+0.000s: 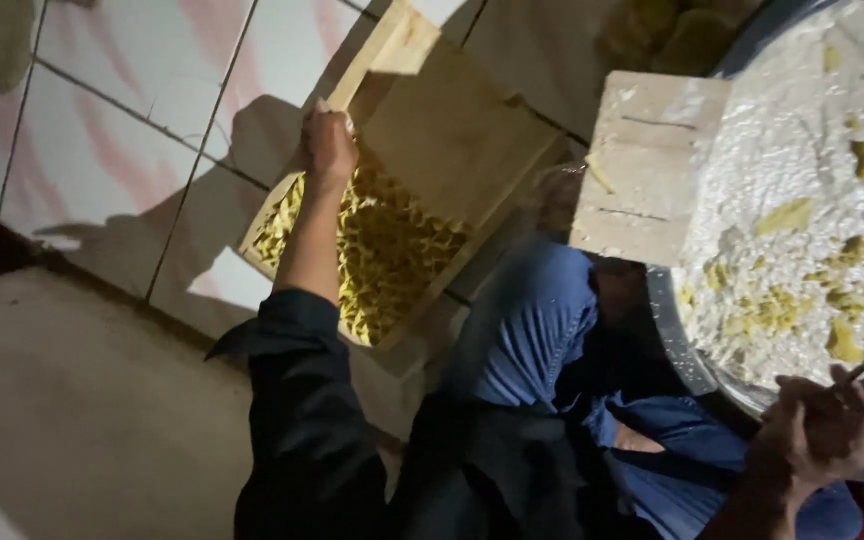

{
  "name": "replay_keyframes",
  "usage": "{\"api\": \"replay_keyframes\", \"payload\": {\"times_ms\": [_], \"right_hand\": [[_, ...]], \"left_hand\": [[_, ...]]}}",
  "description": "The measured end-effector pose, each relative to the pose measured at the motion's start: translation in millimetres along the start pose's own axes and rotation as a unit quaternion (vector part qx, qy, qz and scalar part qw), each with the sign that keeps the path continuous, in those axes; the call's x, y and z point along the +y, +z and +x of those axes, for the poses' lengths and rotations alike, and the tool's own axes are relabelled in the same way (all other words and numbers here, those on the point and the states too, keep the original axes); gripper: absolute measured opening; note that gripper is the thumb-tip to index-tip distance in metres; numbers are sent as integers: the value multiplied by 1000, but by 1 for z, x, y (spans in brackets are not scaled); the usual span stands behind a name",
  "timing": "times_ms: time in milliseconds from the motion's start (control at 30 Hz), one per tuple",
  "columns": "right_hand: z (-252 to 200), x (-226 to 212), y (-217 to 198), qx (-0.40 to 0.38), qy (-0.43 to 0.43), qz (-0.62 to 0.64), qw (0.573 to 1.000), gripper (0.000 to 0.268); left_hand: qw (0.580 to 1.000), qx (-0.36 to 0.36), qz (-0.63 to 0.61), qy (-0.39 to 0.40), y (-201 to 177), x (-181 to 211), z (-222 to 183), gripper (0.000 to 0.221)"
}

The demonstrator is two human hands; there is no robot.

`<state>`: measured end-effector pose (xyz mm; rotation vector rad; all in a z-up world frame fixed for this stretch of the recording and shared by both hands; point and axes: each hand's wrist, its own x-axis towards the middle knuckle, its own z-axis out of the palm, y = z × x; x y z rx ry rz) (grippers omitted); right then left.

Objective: Manually filling small dough squares with a yellow mixture using a fork and folding them into specific shapes.

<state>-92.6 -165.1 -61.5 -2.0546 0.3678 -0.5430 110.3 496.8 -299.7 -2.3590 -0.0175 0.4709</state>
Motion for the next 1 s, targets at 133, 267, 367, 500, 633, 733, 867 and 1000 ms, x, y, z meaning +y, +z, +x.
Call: {"api": "replay_keyframes", "payload": {"times_ms": [133, 267, 367, 500, 633, 733, 867, 1000], "right_hand": [[-2, -7, 4, -6, 45, 19, 999, 32], [-1, -27, 11, 3, 86, -29, 996, 27], [0, -27, 6, -14, 27, -106, 994, 23], [-8, -12, 4, 1, 22, -107, 994, 21], [-11, 12, -3, -63, -102, -384, 916, 23], [-4, -2, 15, -50, -121, -390, 912, 16], [-6, -13, 28, -15, -72, -311, 948, 13], [-13, 26, 4, -52, 8, -315, 948, 25]], "left_hand": [[779, 215, -583, -76, -110, -12, -14, 24], [617, 324, -713, 78, -253, 7, 0, 25], [452, 263, -825, 216, -321, 80, 52, 29], [350, 209, -886, 221, -358, 113, 82, 29], [423, 195, -870, 161, -349, 135, 121, 20], [496, 181, -827, 193, -355, 140, 155, 25], [605, 36, -779, 162, -372, 168, 196, 53], [707, 279, -642, 102, -339, 282, 286, 25]]}}
